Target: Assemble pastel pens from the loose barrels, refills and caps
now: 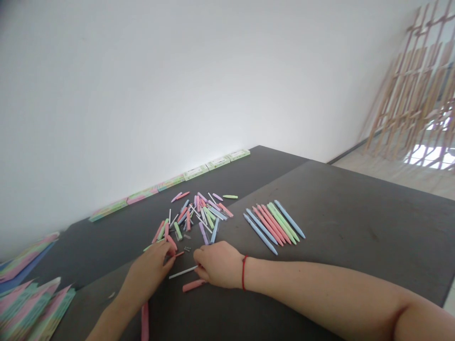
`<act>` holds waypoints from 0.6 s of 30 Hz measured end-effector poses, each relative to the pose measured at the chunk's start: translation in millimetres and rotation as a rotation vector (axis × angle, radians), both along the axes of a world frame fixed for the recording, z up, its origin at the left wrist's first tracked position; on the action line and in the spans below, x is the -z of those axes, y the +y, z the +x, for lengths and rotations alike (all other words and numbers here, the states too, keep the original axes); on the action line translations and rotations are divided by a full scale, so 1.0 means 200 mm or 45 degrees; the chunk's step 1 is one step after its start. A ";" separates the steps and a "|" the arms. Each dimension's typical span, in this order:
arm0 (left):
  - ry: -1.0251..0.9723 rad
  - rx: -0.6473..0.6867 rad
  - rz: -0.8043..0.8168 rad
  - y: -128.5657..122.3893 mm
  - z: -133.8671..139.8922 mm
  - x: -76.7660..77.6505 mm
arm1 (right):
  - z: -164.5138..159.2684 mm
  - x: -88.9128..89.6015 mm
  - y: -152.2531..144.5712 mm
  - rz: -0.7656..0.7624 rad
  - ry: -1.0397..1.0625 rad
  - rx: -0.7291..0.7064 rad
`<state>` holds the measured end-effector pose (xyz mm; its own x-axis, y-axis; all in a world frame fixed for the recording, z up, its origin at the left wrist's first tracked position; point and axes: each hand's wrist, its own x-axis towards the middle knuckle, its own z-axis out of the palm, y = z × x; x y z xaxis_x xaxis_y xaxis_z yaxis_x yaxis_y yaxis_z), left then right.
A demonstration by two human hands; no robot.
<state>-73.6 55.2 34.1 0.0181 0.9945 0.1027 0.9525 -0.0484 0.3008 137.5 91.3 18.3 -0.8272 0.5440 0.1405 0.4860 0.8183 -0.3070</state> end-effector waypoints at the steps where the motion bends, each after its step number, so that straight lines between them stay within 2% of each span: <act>1: -0.003 -0.014 0.007 0.00 0.01 -0.01 | 0.00 0.00 0.00 -0.017 0.036 0.045; 4: -0.089 -0.025 -0.008 -0.03 0.05 -0.06 | 0.01 -0.01 0.01 -0.036 0.157 0.109; 7: -0.381 0.061 -0.105 -0.06 0.14 -0.10 | 0.01 -0.03 0.01 -0.043 0.171 0.004; 9: -0.468 0.095 -0.128 -0.07 0.20 -0.10 | 0.01 -0.04 0.01 -0.029 0.107 -0.044; 14: -0.424 0.088 -0.118 -0.06 0.22 -0.09 | 0.00 -0.04 0.01 0.048 -0.040 -0.057; 18: -0.249 0.062 -0.159 -0.08 0.21 -0.16 | 0.00 -0.02 0.03 -0.056 0.172 0.026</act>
<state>-31.5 39.1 65.5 0.0580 0.9982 -0.0147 0.8730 -0.0435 0.4858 137.0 98.1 21.8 -0.7909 0.5688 0.2257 0.4544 0.7929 -0.4060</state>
